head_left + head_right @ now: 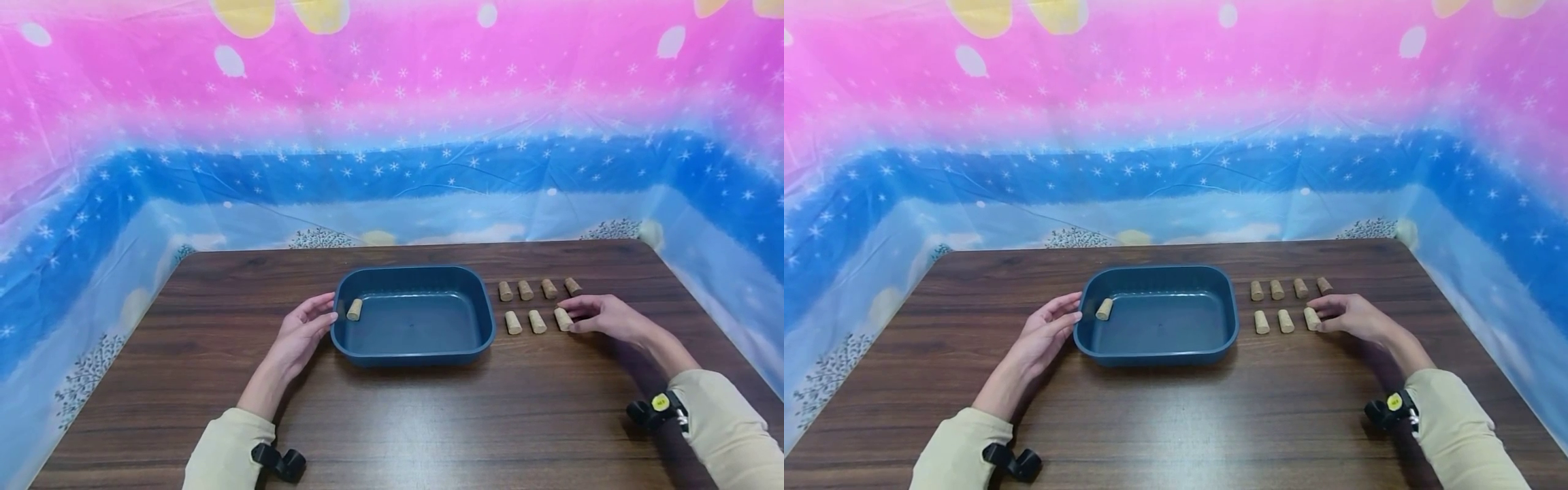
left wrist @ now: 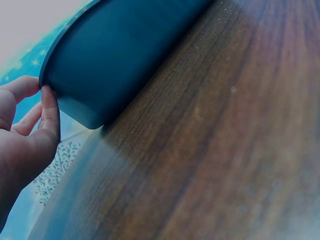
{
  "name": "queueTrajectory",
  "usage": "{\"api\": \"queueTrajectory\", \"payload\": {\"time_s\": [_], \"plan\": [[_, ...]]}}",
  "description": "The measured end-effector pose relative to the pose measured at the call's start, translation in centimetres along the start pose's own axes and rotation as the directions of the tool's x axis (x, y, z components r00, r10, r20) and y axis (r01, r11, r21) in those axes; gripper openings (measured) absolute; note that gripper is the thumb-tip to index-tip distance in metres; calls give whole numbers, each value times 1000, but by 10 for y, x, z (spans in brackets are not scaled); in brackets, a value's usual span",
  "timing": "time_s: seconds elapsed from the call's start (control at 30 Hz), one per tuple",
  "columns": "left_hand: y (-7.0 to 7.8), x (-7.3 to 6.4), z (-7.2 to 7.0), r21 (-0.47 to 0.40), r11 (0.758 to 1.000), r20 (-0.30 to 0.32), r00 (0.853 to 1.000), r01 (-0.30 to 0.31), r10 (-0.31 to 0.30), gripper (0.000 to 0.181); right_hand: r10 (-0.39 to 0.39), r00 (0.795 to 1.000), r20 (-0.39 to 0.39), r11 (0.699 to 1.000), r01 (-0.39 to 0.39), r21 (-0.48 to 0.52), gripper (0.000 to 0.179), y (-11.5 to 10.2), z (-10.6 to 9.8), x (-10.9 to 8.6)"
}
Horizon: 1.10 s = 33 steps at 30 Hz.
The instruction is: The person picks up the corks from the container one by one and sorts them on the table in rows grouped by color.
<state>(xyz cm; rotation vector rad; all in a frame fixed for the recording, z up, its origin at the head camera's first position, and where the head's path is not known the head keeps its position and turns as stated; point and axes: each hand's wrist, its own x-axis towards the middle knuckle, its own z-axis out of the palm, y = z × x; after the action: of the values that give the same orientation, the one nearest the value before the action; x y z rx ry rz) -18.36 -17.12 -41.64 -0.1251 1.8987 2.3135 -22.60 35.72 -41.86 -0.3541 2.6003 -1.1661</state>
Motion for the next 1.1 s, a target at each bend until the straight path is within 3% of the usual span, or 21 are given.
{"api": "queueTrajectory", "payload": {"time_s": [1.1], "plan": [[0,0,0,-7,1000,0,1000,-5,5,47,1,1000,-10,1000,-1,9,60,3,0,-3]]}}
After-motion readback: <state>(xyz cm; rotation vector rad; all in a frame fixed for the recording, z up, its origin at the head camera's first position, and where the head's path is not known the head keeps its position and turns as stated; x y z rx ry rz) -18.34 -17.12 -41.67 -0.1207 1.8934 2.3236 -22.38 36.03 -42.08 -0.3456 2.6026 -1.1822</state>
